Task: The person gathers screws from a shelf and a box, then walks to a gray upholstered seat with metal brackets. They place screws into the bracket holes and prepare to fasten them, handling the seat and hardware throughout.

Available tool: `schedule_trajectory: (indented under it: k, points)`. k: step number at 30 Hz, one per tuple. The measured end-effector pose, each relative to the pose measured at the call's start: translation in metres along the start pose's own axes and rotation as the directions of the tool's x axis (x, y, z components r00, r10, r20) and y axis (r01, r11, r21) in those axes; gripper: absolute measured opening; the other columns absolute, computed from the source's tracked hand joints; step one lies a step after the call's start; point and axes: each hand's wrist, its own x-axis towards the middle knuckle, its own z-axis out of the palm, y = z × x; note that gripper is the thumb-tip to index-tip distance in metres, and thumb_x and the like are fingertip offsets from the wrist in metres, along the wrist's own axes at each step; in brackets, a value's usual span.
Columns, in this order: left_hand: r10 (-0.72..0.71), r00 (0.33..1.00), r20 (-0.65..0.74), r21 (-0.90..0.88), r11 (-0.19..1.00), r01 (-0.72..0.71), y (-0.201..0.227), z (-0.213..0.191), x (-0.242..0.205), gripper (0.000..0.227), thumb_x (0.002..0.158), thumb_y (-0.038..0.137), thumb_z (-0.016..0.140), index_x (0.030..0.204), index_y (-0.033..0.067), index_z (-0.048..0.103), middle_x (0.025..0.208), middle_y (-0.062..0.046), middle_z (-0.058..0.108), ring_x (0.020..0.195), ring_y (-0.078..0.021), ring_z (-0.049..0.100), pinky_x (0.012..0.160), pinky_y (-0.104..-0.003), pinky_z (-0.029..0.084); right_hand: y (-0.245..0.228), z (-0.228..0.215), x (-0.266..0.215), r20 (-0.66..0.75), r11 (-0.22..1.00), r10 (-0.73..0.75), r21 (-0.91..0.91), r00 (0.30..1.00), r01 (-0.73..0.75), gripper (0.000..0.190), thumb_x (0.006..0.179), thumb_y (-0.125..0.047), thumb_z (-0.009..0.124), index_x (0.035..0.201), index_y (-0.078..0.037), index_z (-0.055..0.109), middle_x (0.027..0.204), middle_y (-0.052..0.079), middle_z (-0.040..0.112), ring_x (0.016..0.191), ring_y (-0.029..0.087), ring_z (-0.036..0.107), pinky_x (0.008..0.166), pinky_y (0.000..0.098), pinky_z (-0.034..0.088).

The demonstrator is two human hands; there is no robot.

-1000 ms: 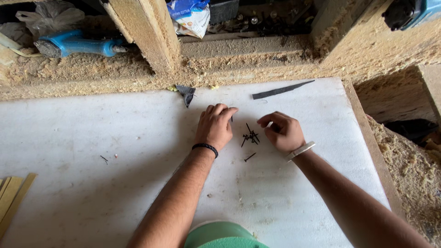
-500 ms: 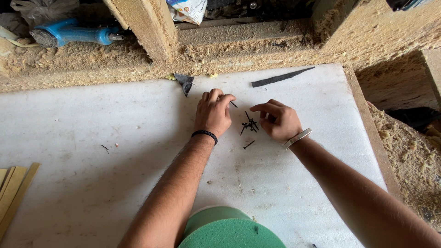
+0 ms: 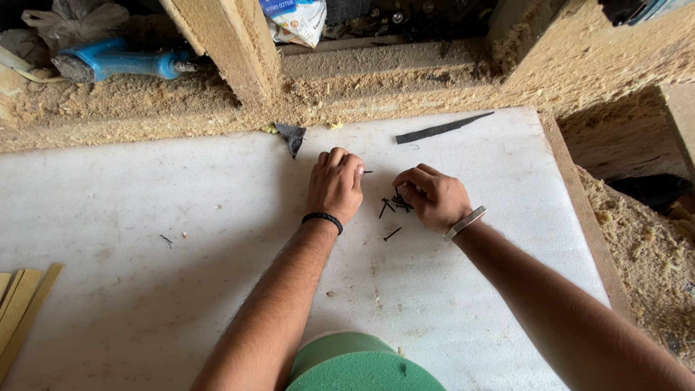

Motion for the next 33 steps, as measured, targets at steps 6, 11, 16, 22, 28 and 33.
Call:
schedule_trajectory:
  k: [6, 11, 16, 22, 28, 33]
  points:
    - [-0.005, 1.0, 0.0, 0.026, 1.0, 0.005, 0.001, -0.001, 0.003, 0.032, 0.104, 0.035, 0.055, 0.092, 0.0087, 0.069, 0.102, -0.006, 0.061, 0.098, -0.0242, 0.056, 0.09, -0.04, 0.049, -0.003, -0.005, 0.002, 0.027, 0.997, 0.069, 0.043, 0.997, -0.07, 0.02, 0.093, -0.019, 0.064, 0.11, -0.016, 0.073, 0.105, 0.002, 0.076, 0.083, 0.019, 0.075, 0.073, 0.0352, 0.06]
    - [-0.016, 1.0, 0.012, 0.028, 0.999, 0.016, 0.004, -0.005, 0.003, 0.046, 0.102, 0.048, 0.058, 0.08, 0.0087, 0.07, 0.096, -0.005, 0.062, 0.096, -0.0243, 0.056, 0.088, -0.04, 0.05, -0.005, -0.006, 0.002, 0.049, 0.99, 0.131, 0.049, 0.99, -0.133, 0.02, 0.091, -0.023, 0.066, 0.109, -0.017, 0.073, 0.099, 0.001, 0.075, 0.075, 0.017, 0.072, 0.068, 0.0339, 0.058]
    - [-0.043, 0.999, -0.003, 0.008, 0.999, 0.043, 0.007, -0.009, 0.004, 0.04, 0.093, 0.048, 0.07, 0.078, 0.0103, 0.069, 0.094, -0.006, 0.064, 0.095, -0.0252, 0.057, 0.087, -0.041, 0.05, -0.005, -0.006, 0.003, 0.045, 0.988, 0.145, 0.041, 0.988, -0.147, 0.022, 0.091, -0.028, 0.066, 0.108, -0.017, 0.074, 0.095, 0.001, 0.075, 0.067, 0.016, 0.067, 0.063, 0.0333, 0.054]
    - [-0.021, 1.0, -0.018, -0.04, 0.999, 0.02, 0.009, -0.015, 0.003, 0.034, 0.089, 0.045, 0.076, 0.085, 0.012, 0.068, 0.097, -0.004, 0.065, 0.101, -0.0256, 0.059, 0.091, -0.041, 0.05, -0.008, -0.01, 0.0, 0.051, 0.982, 0.17, 0.074, 0.984, -0.174, 0.024, 0.089, -0.031, 0.067, 0.107, -0.018, 0.075, 0.092, 0.001, 0.075, 0.067, 0.016, 0.066, 0.064, 0.0336, 0.054]
    - [-0.034, 0.998, 0.051, -0.082, 0.996, 0.038, 0.011, -0.013, 0.0, 0.029, 0.085, 0.045, 0.076, 0.095, 0.0179, 0.071, 0.101, 0.0, 0.068, 0.107, -0.0233, 0.06, 0.096, -0.041, 0.047, -0.007, -0.006, 0.003, 0.084, 0.979, 0.202, 0.001, 0.976, -0.203, 0.029, 0.086, -0.032, 0.068, 0.112, -0.021, 0.074, 0.094, -0.001, 0.074, 0.068, 0.016, 0.066, 0.065, 0.0337, 0.054]
    - [0.019, 0.999, -0.029, -0.109, 0.994, -0.022, 0.008, -0.014, -0.003, 0.028, 0.087, 0.032, 0.076, 0.108, 0.0158, 0.07, 0.106, -0.005, 0.067, 0.106, -0.0293, 0.059, 0.093, -0.044, 0.046, -0.006, -0.003, 0.005, 0.088, 0.976, 0.21, 0.038, 0.974, -0.214, 0.027, 0.085, -0.032, 0.068, 0.109, -0.02, 0.074, 0.096, -0.001, 0.075, 0.07, 0.018, 0.068, 0.067, 0.0343, 0.055]
